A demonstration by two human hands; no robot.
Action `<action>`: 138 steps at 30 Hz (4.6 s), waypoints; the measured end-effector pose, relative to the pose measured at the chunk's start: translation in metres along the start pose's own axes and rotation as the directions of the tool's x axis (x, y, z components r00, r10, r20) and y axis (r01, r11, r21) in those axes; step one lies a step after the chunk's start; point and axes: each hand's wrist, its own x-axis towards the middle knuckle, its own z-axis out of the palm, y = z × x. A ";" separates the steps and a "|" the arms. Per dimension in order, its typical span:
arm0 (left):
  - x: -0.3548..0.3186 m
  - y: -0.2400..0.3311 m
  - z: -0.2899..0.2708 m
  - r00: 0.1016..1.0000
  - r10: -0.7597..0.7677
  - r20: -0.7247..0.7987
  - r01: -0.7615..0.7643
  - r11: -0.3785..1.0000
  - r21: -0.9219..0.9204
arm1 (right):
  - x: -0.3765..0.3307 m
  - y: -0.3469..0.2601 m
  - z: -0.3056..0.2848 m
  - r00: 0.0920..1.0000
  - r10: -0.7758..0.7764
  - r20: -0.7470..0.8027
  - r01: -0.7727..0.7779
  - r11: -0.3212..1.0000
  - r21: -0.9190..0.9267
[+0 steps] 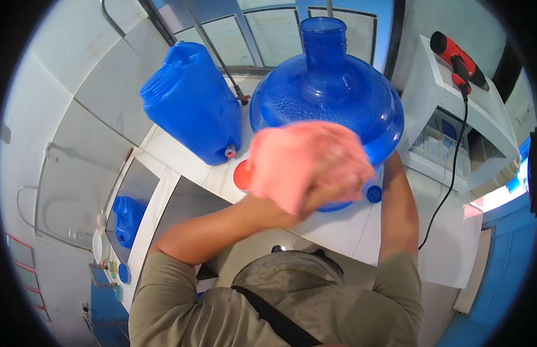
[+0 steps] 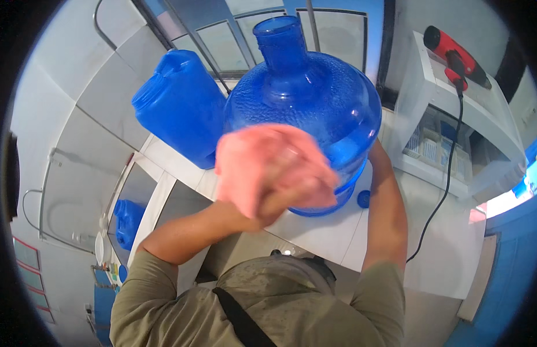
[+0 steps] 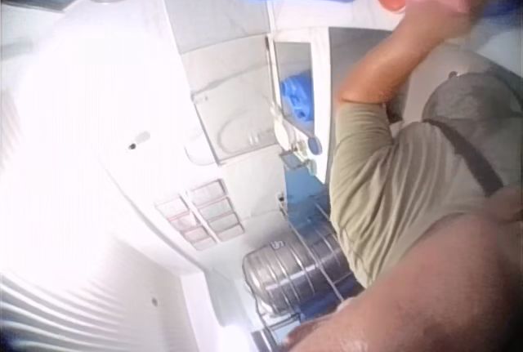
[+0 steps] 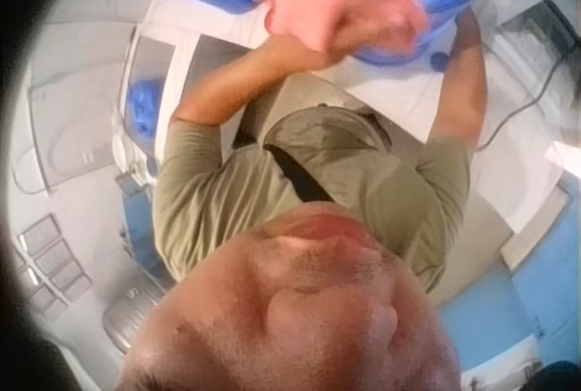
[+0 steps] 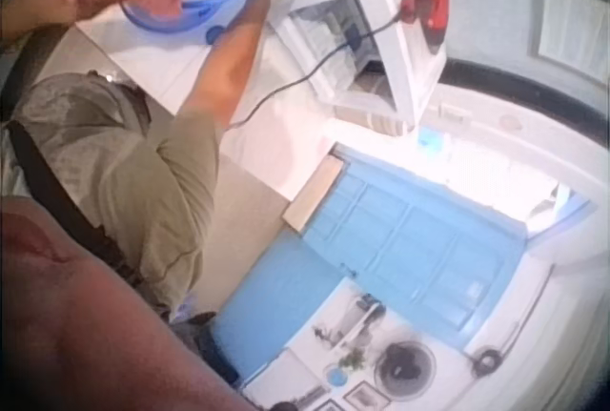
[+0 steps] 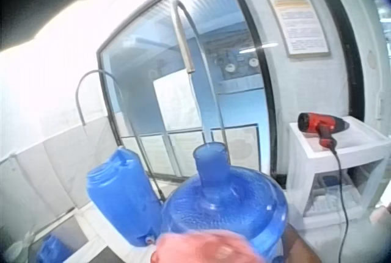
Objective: The person scrubs the exterior of large blue plastic water containers by hand with a sponge and water, rinses them under a faucet, and wipes them down with a pink cloth. The person then places a seal over the neck of a full water jug and uses a heat gun to shrink it into place.
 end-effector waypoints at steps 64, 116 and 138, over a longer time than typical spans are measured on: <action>-0.002 -0.092 -0.023 0.954 -0.270 -0.133 0.194 0.890 -0.412 | 0.005 -0.350 -0.055 0.792 -0.608 0.050 0.586 0.735 -0.340; 0.040 -0.097 -0.070 0.868 -0.323 -0.378 0.043 0.807 -0.589 | -0.086 -0.295 -0.006 0.636 -0.754 -0.161 0.538 0.584 -0.608; 0.047 -0.095 -0.034 0.978 -0.204 0.045 0.198 0.833 -0.516 | -0.144 -0.265 0.085 0.445 -0.052 -0.894 -0.074 0.993 -0.095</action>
